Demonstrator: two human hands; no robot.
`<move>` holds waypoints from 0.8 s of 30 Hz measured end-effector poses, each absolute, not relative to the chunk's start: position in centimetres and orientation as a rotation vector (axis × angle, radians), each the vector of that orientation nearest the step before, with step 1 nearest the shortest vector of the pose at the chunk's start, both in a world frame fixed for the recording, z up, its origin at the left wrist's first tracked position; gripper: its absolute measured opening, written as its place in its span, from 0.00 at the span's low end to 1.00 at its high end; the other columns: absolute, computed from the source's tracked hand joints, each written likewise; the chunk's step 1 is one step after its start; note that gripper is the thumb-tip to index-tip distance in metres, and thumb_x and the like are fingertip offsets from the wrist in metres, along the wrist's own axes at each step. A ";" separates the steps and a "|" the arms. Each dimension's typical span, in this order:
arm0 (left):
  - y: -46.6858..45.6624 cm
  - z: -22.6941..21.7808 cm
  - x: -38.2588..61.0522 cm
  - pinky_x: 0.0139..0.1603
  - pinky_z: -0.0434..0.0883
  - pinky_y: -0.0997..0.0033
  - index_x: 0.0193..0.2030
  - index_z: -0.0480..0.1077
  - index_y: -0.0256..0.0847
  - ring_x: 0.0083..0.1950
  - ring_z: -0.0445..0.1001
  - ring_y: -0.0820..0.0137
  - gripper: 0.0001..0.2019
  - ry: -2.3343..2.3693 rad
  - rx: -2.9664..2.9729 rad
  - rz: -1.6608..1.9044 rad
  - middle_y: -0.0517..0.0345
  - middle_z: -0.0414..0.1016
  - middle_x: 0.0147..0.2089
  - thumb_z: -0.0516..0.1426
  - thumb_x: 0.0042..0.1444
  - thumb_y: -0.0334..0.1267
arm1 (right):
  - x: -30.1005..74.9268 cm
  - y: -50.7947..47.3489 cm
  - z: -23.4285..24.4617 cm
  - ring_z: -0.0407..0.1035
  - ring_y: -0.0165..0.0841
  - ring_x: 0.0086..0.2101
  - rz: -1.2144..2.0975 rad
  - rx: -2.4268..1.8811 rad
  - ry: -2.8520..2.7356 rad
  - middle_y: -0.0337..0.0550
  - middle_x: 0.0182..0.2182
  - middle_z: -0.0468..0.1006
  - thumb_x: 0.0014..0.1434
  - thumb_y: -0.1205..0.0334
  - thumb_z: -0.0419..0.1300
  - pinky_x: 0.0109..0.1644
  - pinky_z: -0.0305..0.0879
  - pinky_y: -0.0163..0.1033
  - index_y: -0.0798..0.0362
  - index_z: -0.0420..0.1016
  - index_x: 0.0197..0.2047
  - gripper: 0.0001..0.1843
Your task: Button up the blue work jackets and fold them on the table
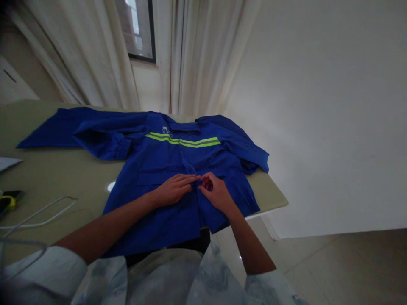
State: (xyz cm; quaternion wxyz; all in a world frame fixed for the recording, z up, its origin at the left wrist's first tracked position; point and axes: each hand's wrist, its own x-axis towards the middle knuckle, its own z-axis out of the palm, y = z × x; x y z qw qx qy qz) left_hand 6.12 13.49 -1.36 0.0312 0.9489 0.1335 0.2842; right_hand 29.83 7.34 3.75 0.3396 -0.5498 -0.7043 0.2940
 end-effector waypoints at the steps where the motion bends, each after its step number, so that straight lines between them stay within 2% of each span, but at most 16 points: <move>1: 13.5 -1.4 6.1 0.71 0.68 0.54 0.50 0.75 0.40 0.75 0.65 0.61 0.12 0.413 2.927 0.879 0.46 0.67 0.74 0.51 0.70 0.28 | 29.7 7.1 3.9 0.70 0.32 0.32 0.692 -1.449 -1.878 0.36 0.33 0.77 0.62 0.61 0.66 0.38 0.64 0.37 0.49 0.73 0.47 0.11; 4: 13.5 -1.5 6.2 0.71 0.68 0.54 0.49 0.75 0.40 0.75 0.65 0.60 0.10 0.405 2.943 0.887 0.47 0.67 0.75 0.52 0.70 0.30 | 29.3 6.5 4.7 0.70 0.32 0.33 0.548 -1.505 -2.024 0.37 0.33 0.77 0.61 0.65 0.67 0.40 0.63 0.38 0.49 0.74 0.42 0.07; 7: 13.4 -1.5 6.2 0.71 0.69 0.54 0.46 0.76 0.40 0.74 0.66 0.59 0.09 0.403 2.946 0.890 0.47 0.67 0.75 0.54 0.69 0.30 | 29.1 6.2 5.3 0.71 0.32 0.32 0.590 -1.583 -2.110 0.36 0.31 0.78 0.61 0.65 0.69 0.39 0.62 0.38 0.49 0.73 0.40 0.08; 10: 13.3 -1.7 6.2 0.71 0.68 0.54 0.47 0.76 0.40 0.75 0.65 0.59 0.09 0.407 2.936 0.885 0.46 0.66 0.75 0.55 0.68 0.29 | 29.0 6.1 5.2 0.72 0.33 0.31 0.689 -1.635 -2.070 0.35 0.31 0.80 0.59 0.63 0.71 0.38 0.63 0.38 0.49 0.72 0.44 0.13; 14: 13.2 -1.6 6.1 0.70 0.68 0.54 0.50 0.76 0.39 0.74 0.65 0.59 0.10 0.419 2.967 0.899 0.45 0.68 0.73 0.55 0.68 0.28 | 28.7 6.3 4.4 0.73 0.32 0.33 0.736 -1.600 -1.976 0.38 0.38 0.82 0.57 0.62 0.72 0.40 0.66 0.38 0.49 0.73 0.48 0.18; 19: 13.0 -1.0 6.0 0.62 0.70 0.58 0.45 0.77 0.41 0.61 0.74 0.61 0.10 0.472 3.036 0.985 0.47 0.78 0.60 0.54 0.71 0.33 | 28.2 6.5 3.6 0.69 0.31 0.29 0.806 -1.598 -1.847 0.35 0.32 0.78 0.56 0.62 0.71 0.34 0.63 0.36 0.51 0.75 0.46 0.15; 24: 12.8 -0.8 6.0 0.51 0.69 0.61 0.46 0.77 0.42 0.48 0.74 0.64 0.11 0.540 3.089 0.994 0.50 0.79 0.49 0.53 0.73 0.36 | 27.0 6.2 3.7 0.72 0.35 0.35 0.400 -1.723 -2.000 0.39 0.33 0.78 0.59 0.68 0.63 0.40 0.62 0.38 0.49 0.75 0.39 0.05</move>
